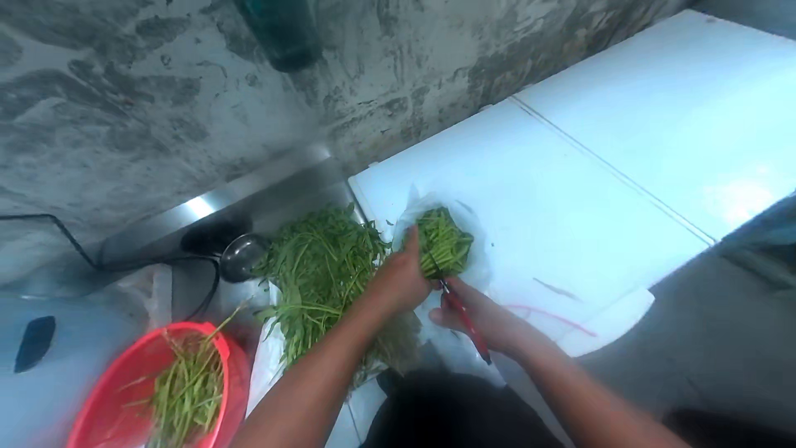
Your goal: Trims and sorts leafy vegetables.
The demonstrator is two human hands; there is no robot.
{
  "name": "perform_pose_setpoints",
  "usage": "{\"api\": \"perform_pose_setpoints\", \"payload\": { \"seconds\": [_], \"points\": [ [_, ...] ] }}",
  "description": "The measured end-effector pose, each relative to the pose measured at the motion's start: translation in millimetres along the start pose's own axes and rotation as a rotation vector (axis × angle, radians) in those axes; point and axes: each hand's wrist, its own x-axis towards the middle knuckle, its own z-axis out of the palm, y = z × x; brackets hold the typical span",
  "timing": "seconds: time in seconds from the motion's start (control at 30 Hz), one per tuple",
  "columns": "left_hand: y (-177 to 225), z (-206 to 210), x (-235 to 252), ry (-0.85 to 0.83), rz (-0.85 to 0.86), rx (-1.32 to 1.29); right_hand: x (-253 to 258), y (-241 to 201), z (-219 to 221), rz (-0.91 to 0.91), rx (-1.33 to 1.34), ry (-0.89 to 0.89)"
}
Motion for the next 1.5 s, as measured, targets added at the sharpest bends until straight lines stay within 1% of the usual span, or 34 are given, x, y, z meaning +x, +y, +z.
{"api": "perform_pose_setpoints", "payload": {
  "seconds": [0.07,0.13,0.2,0.27,0.33,0.4,0.47,0.6,0.67,0.73,0.83,0.93,1.03,1.1,1.17,1.23,1.27,1.3,1.33,1.37,1.4,1.43,1.47,1.5],
  "points": [
    [8.4,2.0,8.5,-0.048,-0.019,0.029,6.9,0.7,0.1,0.014,0.028,0.095],
    [7.2,4.5,19.6,-0.040,-0.028,0.020,10.5,6.6,0.8,0.008,0.063,0.188],
    [4.1,5.7,27.1,-0.008,-0.030,0.030,11.6,15.1,0.4,-0.003,0.077,0.243],
    [2.6,8.2,28.4,0.037,-0.027,0.092,12.2,20.9,0.6,0.008,0.090,0.253],
    [7.6,10.6,27.7,0.052,-0.056,0.176,12.9,23.9,1.5,-0.006,0.129,0.218],
    [14.6,10.8,27.4,0.019,-0.074,0.246,15.4,25.2,2.0,-0.028,0.178,0.168],
    [18.9,9.7,29.6,-0.025,-0.065,0.287,17.3,20.0,-0.4,0.003,0.190,0.123],
    [24.1,3.5,51.6,-0.085,-0.070,0.342,18.1,8.2,-13.4,0.058,0.167,0.108],
    [32.0,-6.4,50.6,-0.109,-0.047,0.334,23.5,12.4,-16.0,0.043,0.170,0.142],
    [39.0,-18.3,37.9,-0.113,-0.003,0.284,29.9,17.6,-15.0,0.066,0.213,0.232],
    [20.9,-7.0,45.8,-0.021,0.119,0.251,32.1,16.6,-10.7,0.095,0.217,0.334],
    [9.1,-4.9,34.7,-0.017,0.102,0.181,30.9,19.6,-5.7,0.078,0.208,0.388],
    [-16.2,-2.1,29.4,0.022,-0.013,0.047,26.3,22.5,-8.8,0.021,0.248,0.392],
    [-49.0,-12.2,12.5,0.122,-0.067,-0.114,20.5,20.1,-14.4,-0.012,0.292,0.309],
    [-87.1,-35.6,-28.6,0.234,-0.138,-0.243,10.2,17.3,-22.5,-0.102,0.329,0.182],
    [-130.8,-56.1,-77.4,0.356,-0.281,-0.302,-1.8,16.8,-30.4,-0.252,0.349,0.138],
    [-158.4,-60.5,-97.9,0.433,-0.381,-0.290,-7.1,16.7,-34.8,-0.316,0.345,0.157],
    [-191.5,-58.5,-113.8,0.527,-0.475,-0.240,-12.5,13.7,-37.7,-0.350,0.311,0.224],
    [-219.8,-56.4,-130.8,0.600,-0.556,-0.176,-18.2,7.9,-37.9,-0.349,0.254,0.345],
    [-244.2,-53.5,-145.1,0.641,-0.616,-0.096,-22.1,3.8,-36.1,-0.320,0.194,0.506],
    [-262.2,-50.2,-154.4,0.639,-0.645,-0.018,-24.2,2.5,-35.1,-0.268,0.114,0.660],
    [-276.6,-45.0,-158.0,0.634,-0.626,0.044,-22.4,1.8,-33.8,-0.209,0.023,0.789],
    [-284.5,-39.5,-155.9,0.638,-0.605,0.081,-17.3,0.4,-31.4,-0.148,-0.061,0.869],
    [-282.5,-35.4,-149.4,0.642,-0.589,0.093,-9.7,1.7,-30.9,-0.090,-0.122,0.908]
  ]
}}
